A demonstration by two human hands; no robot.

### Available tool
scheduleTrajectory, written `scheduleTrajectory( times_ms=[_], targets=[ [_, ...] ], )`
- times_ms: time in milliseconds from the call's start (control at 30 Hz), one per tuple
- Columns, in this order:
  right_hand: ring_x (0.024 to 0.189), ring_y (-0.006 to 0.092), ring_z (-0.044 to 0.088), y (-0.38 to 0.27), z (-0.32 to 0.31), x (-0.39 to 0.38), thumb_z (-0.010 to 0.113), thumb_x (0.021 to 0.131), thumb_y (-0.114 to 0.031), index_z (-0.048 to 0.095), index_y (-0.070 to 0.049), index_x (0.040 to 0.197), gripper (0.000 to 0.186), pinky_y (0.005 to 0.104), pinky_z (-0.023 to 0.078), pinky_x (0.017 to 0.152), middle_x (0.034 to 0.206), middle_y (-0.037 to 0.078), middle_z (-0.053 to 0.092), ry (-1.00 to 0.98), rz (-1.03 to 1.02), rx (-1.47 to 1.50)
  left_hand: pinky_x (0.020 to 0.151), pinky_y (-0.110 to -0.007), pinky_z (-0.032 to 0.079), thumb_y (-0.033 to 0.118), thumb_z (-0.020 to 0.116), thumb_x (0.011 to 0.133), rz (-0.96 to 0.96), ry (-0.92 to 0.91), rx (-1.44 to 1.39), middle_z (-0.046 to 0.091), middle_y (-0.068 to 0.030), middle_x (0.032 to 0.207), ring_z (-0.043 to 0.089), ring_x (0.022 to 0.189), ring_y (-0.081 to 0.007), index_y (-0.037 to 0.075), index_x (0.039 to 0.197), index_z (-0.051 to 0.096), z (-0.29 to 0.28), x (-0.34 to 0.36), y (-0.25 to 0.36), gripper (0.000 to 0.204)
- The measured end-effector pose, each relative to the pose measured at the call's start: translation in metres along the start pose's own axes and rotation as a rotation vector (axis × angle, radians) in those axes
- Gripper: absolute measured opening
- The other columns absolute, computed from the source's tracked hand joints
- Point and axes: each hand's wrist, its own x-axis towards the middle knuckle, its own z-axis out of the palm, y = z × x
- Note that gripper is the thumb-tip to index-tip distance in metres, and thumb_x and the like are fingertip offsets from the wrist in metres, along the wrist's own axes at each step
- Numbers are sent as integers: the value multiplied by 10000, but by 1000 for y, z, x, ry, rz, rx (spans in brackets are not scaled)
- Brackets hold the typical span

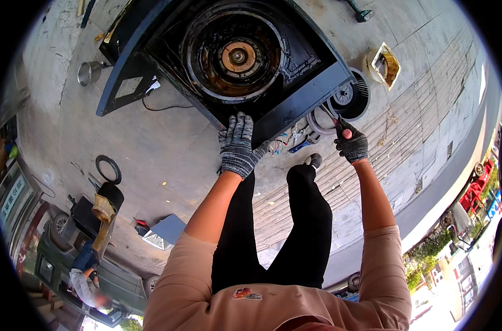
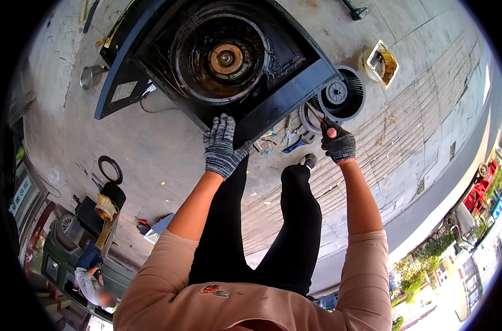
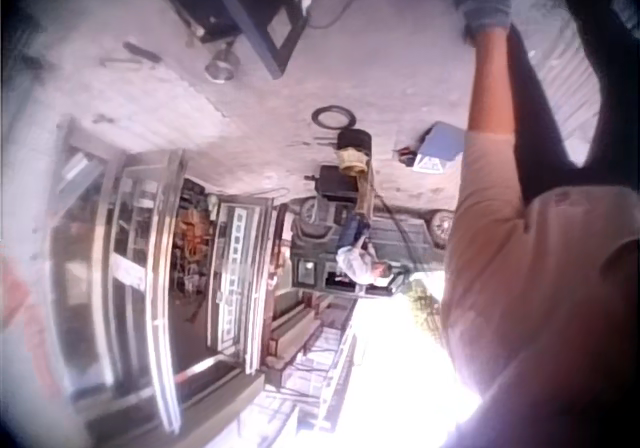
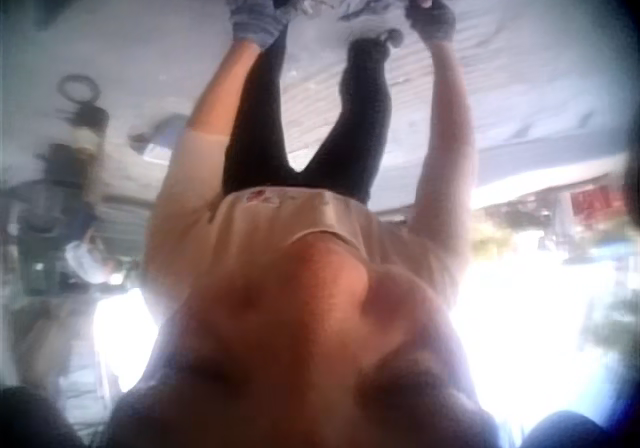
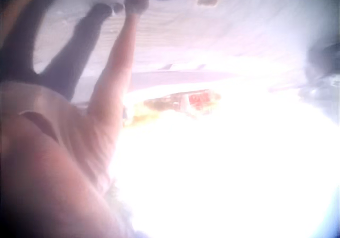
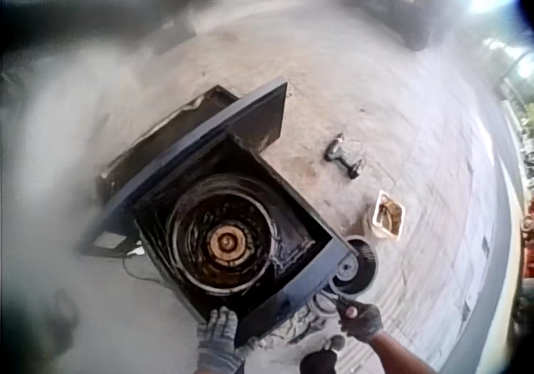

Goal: The person disassembles a washing machine, removing the drum and internal components. They use a screwdriver to loosen parts and pliers to cut wires. The person also walks to a nearby red cart to dispose of debris before returning to continue the repair.

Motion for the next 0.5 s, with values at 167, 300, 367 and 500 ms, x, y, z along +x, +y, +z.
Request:
scheduleTrajectory(
  times_ms=[167, 300, 367, 500],
  targets=[
    [552, 138, 647, -13, -1, 78, 687, 811, -250, 651, -187, 1179, 374, 313, 508, 541, 672, 72, 662, -82, -180, -185, 1111, -491, 228, 323, 648, 861, -152, 316, -237, 316, -204, 1491, 306, 1370, -362, 25, 1406, 389, 21, 15, 1, 673],
    [672, 272, 667, 5, -7, 136, 709, 742, -215, 673, -155, 1069, 335, 369, 517, 622, 761, 133, 672, -13, -667, -483, 1113, -456, 262, 216, 653, 880, -317, 597, -286, 294, -228, 1493, 308, 1365, -364, 11, 1394, 398, 40, 37, -1, 609],
    [748, 314, 666, 3, -16, 142, 717, 715, -198, 674, -142, 1071, 363, 378, 515, 667, 820, 151, 678, -68, -635, -547, 1117, -461, 251, 220, 653, 880, -324, 629, -218, 300, -233, 1488, 302, 1368, -367, 6, 1392, 398, 42, 38, 4, 611],
    [817, 252, 686, 19, -37, 150, 698, 791, -212, 662, -131, 1156, 376, 341, 516, 723, 921, 137, 700, -112, -680, -367, 1126, -470, 220, 235, 655, 877, -361, 595, -165, 321, -231, 1478, 302, 1366, -375, 1, 1386, 409, 48, 45, 8, 612]
  ],
)
